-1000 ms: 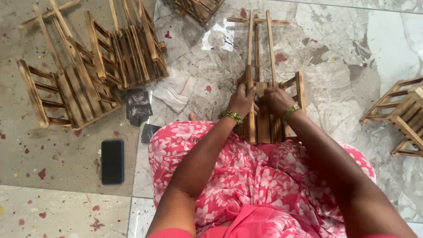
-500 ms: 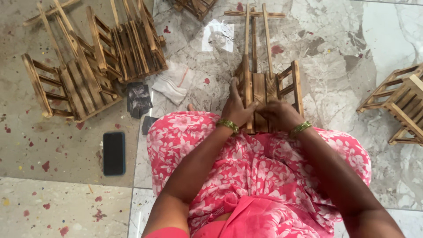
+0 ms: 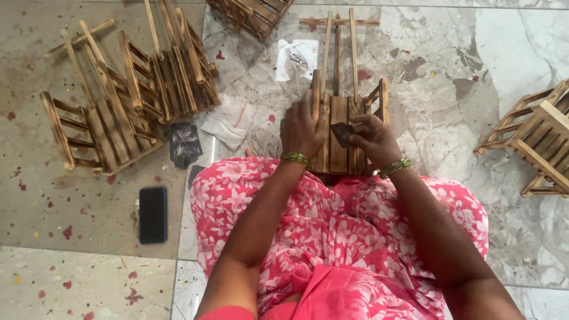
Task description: The person sits on the floor assembling small wooden chair frames, fitting slats and side rails into a chair body by hand and pressing the parts together. They turn the chair over and reposition it while working on the joints, with several finished and unfinished chair frames around them.
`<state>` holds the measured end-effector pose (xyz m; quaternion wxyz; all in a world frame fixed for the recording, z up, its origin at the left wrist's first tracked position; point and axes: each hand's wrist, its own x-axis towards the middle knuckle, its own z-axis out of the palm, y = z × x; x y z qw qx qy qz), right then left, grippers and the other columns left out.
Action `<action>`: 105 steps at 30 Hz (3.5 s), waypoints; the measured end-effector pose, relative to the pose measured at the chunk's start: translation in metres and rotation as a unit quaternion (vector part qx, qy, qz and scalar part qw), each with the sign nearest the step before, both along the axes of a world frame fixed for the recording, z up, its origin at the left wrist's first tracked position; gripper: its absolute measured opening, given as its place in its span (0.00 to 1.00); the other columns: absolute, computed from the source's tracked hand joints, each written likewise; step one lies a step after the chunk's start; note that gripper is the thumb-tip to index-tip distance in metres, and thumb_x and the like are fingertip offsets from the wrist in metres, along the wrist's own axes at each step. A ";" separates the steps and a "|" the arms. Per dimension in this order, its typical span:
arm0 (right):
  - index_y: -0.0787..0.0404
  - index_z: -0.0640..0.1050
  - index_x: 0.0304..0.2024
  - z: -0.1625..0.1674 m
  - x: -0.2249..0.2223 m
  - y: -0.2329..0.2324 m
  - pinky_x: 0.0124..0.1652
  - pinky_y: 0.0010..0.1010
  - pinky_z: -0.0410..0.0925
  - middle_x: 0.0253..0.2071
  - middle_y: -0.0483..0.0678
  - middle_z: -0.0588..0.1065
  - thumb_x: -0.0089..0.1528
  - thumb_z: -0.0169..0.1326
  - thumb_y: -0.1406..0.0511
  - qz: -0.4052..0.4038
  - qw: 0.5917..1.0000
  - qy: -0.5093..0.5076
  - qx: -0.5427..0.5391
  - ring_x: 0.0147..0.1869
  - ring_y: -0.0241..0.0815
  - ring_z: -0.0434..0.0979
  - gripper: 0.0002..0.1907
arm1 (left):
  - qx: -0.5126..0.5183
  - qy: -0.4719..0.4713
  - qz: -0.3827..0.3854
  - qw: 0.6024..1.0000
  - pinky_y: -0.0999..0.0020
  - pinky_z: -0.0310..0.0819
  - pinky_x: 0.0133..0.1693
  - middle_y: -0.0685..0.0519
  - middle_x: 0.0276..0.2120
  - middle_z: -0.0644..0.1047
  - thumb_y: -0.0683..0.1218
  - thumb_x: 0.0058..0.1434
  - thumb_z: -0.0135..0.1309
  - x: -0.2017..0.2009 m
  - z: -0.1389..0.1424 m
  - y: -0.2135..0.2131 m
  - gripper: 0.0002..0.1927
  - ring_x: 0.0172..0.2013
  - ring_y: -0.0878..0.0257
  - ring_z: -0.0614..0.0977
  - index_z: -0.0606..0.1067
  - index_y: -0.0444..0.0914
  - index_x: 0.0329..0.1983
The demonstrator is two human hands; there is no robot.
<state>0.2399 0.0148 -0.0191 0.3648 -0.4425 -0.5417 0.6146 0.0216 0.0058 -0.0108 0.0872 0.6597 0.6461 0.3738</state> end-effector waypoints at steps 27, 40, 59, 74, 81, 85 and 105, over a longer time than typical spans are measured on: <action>0.59 0.51 0.77 0.008 0.007 0.028 0.74 0.42 0.50 0.77 0.60 0.51 0.56 0.66 0.65 -0.086 0.890 -0.409 0.183 0.82 0.58 0.44 0.54 | -0.026 -0.041 0.007 0.999 0.51 0.69 0.52 0.43 0.48 0.71 0.38 0.62 0.47 0.088 -0.103 -0.025 0.10 0.51 0.45 0.73 0.71 0.37 0.46; 0.59 0.63 0.71 0.010 0.006 0.022 0.71 0.41 0.59 0.70 0.60 0.61 0.52 0.48 0.79 -0.153 0.910 -0.322 0.212 0.76 0.62 0.59 0.42 | -0.087 0.120 0.063 0.987 0.53 0.69 0.54 0.48 0.45 0.78 0.47 0.52 0.63 0.094 -0.068 0.040 0.13 0.50 0.52 0.76 0.81 0.42 0.41; 0.55 0.63 0.70 0.022 0.000 0.022 0.63 0.35 0.67 0.74 0.57 0.55 0.49 0.42 0.83 -0.147 0.922 -0.312 0.178 0.77 0.59 0.57 0.45 | -0.079 0.193 -0.214 0.954 0.57 0.61 0.52 0.56 0.46 0.81 0.43 0.50 0.57 0.097 -0.090 -0.035 0.09 0.54 0.57 0.75 0.84 0.48 0.32; 0.57 0.46 0.78 0.020 0.004 0.031 0.67 0.42 0.61 0.72 0.67 0.61 0.57 0.49 0.74 -0.122 0.907 -0.398 0.064 0.72 0.65 0.65 0.49 | -0.023 -0.055 -0.018 0.998 0.57 0.75 0.52 0.48 0.46 0.79 0.35 0.59 0.52 0.090 -0.079 0.018 0.16 0.49 0.52 0.77 0.83 0.40 0.46; 0.58 0.48 0.78 0.022 0.005 0.032 0.68 0.43 0.59 0.73 0.67 0.60 0.56 0.51 0.75 -0.118 0.911 -0.375 0.123 0.74 0.65 0.61 0.49 | -0.131 0.192 -0.084 0.969 0.58 0.67 0.62 0.54 0.51 0.79 0.40 0.59 0.58 0.105 -0.086 0.023 0.06 0.58 0.57 0.75 0.84 0.43 0.30; 0.59 0.51 0.77 0.016 0.007 0.037 0.71 0.38 0.57 0.74 0.65 0.59 0.55 0.52 0.76 -0.124 0.921 -0.349 0.122 0.77 0.61 0.58 0.49 | -0.086 0.161 -0.143 0.973 0.56 0.60 0.57 0.57 0.51 0.80 0.41 0.57 0.59 0.110 -0.095 -0.001 0.09 0.59 0.56 0.73 0.85 0.47 0.36; 0.58 0.51 0.76 0.018 0.007 0.041 0.72 0.36 0.55 0.76 0.60 0.58 0.55 0.57 0.76 -0.120 0.928 -0.335 0.113 0.78 0.56 0.57 0.50 | 0.028 -0.047 0.002 0.999 0.59 0.74 0.61 0.48 0.55 0.78 0.33 0.60 0.45 0.079 -0.093 0.004 0.22 0.57 0.54 0.77 0.80 0.40 0.55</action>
